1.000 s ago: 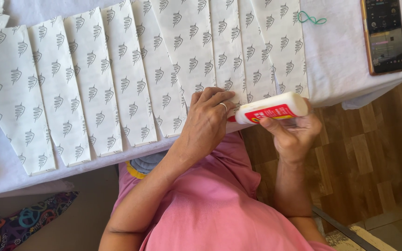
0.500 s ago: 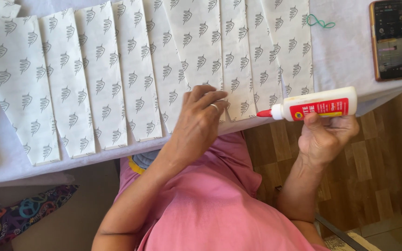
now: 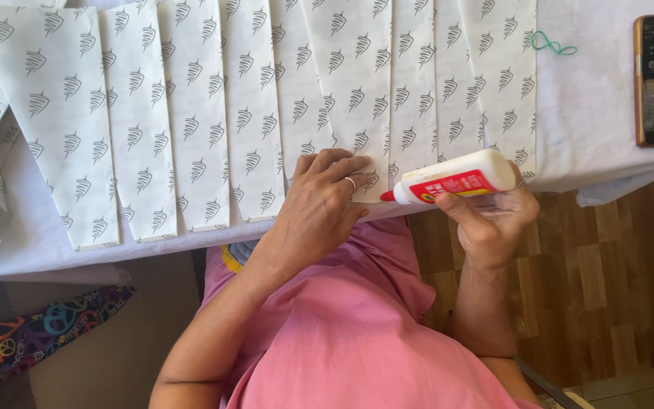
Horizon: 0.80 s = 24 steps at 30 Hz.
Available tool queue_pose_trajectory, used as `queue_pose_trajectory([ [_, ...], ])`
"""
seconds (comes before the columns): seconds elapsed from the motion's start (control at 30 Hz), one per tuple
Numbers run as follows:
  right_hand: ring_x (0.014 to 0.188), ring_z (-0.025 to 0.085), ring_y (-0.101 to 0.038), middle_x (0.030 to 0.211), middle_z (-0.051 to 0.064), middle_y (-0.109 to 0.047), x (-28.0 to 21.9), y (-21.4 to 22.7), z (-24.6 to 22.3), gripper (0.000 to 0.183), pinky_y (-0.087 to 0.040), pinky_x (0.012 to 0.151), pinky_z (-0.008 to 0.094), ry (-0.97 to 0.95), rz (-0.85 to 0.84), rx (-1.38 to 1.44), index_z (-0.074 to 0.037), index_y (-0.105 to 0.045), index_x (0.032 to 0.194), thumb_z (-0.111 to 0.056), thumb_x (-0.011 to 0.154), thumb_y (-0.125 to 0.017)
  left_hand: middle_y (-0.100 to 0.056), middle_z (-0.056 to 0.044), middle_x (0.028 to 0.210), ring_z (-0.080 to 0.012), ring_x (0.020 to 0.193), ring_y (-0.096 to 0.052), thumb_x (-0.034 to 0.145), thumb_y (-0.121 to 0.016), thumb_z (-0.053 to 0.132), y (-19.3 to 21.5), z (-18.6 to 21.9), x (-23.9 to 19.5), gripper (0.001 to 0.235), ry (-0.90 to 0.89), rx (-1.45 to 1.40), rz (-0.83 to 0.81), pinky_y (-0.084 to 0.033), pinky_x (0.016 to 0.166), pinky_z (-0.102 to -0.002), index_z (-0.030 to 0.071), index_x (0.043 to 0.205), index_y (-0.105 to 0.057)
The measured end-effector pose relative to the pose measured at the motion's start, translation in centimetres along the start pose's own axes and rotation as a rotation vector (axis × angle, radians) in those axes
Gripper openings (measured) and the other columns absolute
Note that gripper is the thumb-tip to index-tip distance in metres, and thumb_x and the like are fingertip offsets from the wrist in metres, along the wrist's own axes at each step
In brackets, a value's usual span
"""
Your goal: Aligning and gluing stacks of printed paper strips to create pads
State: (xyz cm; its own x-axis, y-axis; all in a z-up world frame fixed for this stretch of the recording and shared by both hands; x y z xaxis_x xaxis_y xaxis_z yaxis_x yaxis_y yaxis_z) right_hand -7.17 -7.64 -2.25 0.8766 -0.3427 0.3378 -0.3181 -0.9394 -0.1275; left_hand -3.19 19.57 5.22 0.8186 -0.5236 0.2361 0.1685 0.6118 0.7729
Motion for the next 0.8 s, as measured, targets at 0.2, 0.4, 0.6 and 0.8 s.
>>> queue_pose_trajectory([
  [0.2,0.104,0.028,-0.072,0.097,0.019,-0.072,-0.3,-3.8,-1.0,0.047,-0.059,0.093,0.047,-0.013,-0.124,-0.026,0.004,-0.061,0.107,0.002,0.07,-0.089,-0.069,-0.008,0.126,-0.0294,0.126,-0.054,0.072,-0.088,0.014,0.5,0.3,0.0,0.041,0.028,-0.011,-0.059,-0.039,0.102,-0.046,0.005,0.111,-0.075],
  [0.4,0.103,0.031,-0.073,0.098,0.02,-0.072,-0.2,-2.1,-0.8,0.05,-0.06,0.094,0.049,-0.015,-0.113,-0.044,0.005,-0.06,0.108,0.005,0.068,-0.089,-0.07,-0.006,0.124,-0.0276,0.125,-0.055,0.074,-0.087,0.017,0.5,-0.1,-0.1,0.039,0.016,-0.055,-0.019,-0.038,0.102,-0.045,0.007,0.109,-0.074],
  [0.6,0.107,0.028,-0.073,0.102,0.018,-0.07,-0.1,2.0,0.7,0.054,-0.06,0.102,0.046,0.053,0.013,-0.029,0.001,-0.056,0.117,0.001,0.074,-0.088,-0.072,-0.004,0.118,-0.0248,0.121,-0.058,0.084,-0.08,0.014,-0.7,-0.5,0.0,0.019,0.025,-0.067,0.072,-0.038,0.1,-0.043,0.009,0.102,-0.075],
  [0.8,0.106,0.031,-0.072,0.101,0.021,-0.07,-0.8,-1.7,0.5,0.054,-0.06,0.1,0.05,0.027,-0.038,-0.007,0.002,-0.058,0.112,0.005,0.069,-0.089,-0.074,-0.006,0.114,-0.0252,0.117,-0.061,0.094,-0.064,0.001,-0.2,0.0,0.0,0.014,0.027,-0.056,0.132,-0.04,0.097,-0.042,0.008,0.097,-0.076],
])
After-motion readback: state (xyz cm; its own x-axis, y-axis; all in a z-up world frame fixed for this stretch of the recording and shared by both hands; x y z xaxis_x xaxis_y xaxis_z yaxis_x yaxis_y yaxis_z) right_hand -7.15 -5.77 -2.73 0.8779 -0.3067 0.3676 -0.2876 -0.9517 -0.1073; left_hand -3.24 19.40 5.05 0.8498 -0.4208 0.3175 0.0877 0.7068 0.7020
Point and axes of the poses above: each hand's wrist, its own x-axis towards the middle knuckle, its own y-axis out of the back of the hand, z = x × y, the point moved 2 cm from there along x, towards the middle knuckle
